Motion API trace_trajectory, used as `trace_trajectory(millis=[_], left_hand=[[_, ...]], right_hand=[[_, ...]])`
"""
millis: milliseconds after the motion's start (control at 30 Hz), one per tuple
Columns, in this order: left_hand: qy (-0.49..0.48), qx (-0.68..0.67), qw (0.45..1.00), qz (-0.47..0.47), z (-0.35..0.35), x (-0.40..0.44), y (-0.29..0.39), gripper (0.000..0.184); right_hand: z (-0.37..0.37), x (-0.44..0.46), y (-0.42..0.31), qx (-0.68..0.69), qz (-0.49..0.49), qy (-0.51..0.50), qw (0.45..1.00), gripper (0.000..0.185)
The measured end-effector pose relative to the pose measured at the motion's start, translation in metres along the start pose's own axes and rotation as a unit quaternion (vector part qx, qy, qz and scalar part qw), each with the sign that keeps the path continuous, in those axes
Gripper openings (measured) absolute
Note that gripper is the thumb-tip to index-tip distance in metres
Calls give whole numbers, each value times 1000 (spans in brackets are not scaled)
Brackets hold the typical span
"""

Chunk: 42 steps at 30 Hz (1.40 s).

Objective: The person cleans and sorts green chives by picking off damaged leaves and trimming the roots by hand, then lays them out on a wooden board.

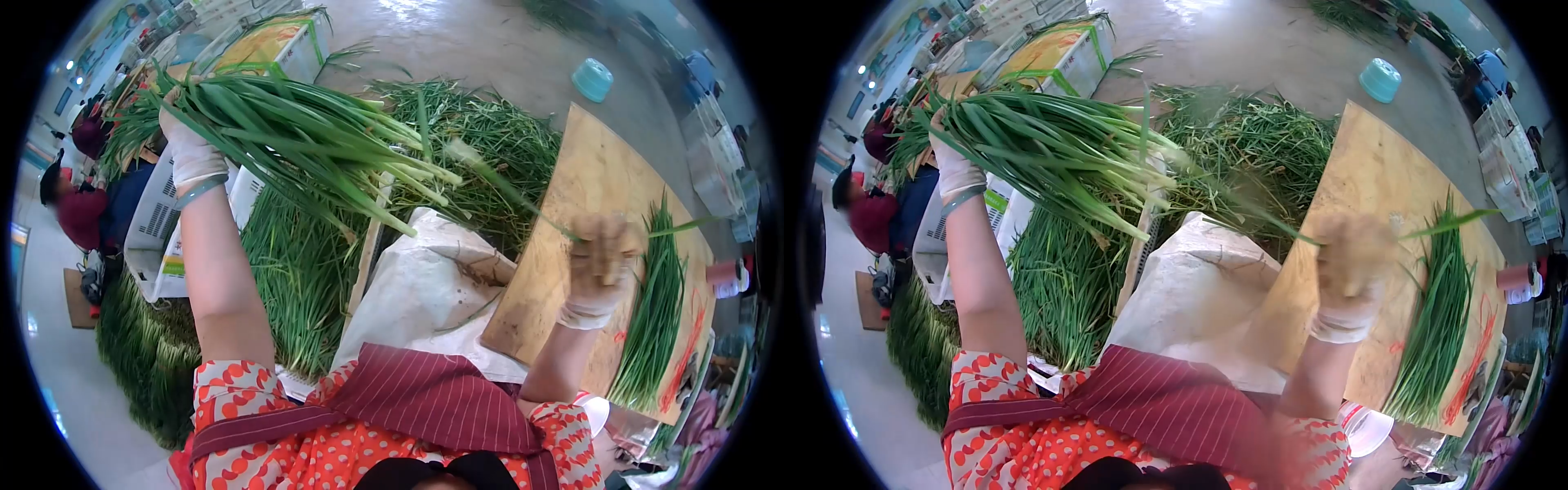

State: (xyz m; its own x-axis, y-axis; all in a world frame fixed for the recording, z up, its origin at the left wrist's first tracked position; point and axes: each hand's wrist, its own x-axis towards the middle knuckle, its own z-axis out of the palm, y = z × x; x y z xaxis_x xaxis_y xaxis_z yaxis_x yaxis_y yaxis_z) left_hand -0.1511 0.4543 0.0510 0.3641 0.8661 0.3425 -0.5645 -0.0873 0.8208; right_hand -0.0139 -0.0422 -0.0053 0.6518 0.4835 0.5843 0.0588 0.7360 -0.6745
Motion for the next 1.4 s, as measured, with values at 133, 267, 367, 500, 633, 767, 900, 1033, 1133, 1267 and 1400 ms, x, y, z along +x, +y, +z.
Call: trace_trajectory(millis=[133,267,367,500,633,767,900,1033,1133,1267,1400], left_hand=[[63,-110,989,-73,3,2,2,27],[-5,-170,981,-91,-4,6,-3,27],[-35,-174,978,-107,14,3,0,27],[29,-107,990,-86,40,-5,8,22],[43,-70,996,-22,55,-17,15,22],[9,-81,997,-17,44,-16,22,24],[-82,-117,988,-66,36,-17,24,24],[-163,-233,952,-114,39,-12,11,20],[-178,-251,944,-115,51,-18,12,17],[-131,-258,950,-114,60,-26,18,18],[-218,-291,918,-157,59,-23,18,23]], right_hand=[[-30,11,-9,227,-92,53,968,7],[-63,45,58,-315,228,156,908,42],[-9,50,93,-636,-18,-45,770,80],[69,41,120,-649,107,-232,717,90],[50,12,166,-597,41,-100,795,53],[-4,-9,156,-616,228,-30,754,18],[-37,1,143,-621,356,49,697,22],[50,35,129,-178,318,-42,930,31],[74,41,153,-75,319,-83,941,32],[81,41,159,73,329,44,940,28],[89,40,150,71,291,134,945,23]])
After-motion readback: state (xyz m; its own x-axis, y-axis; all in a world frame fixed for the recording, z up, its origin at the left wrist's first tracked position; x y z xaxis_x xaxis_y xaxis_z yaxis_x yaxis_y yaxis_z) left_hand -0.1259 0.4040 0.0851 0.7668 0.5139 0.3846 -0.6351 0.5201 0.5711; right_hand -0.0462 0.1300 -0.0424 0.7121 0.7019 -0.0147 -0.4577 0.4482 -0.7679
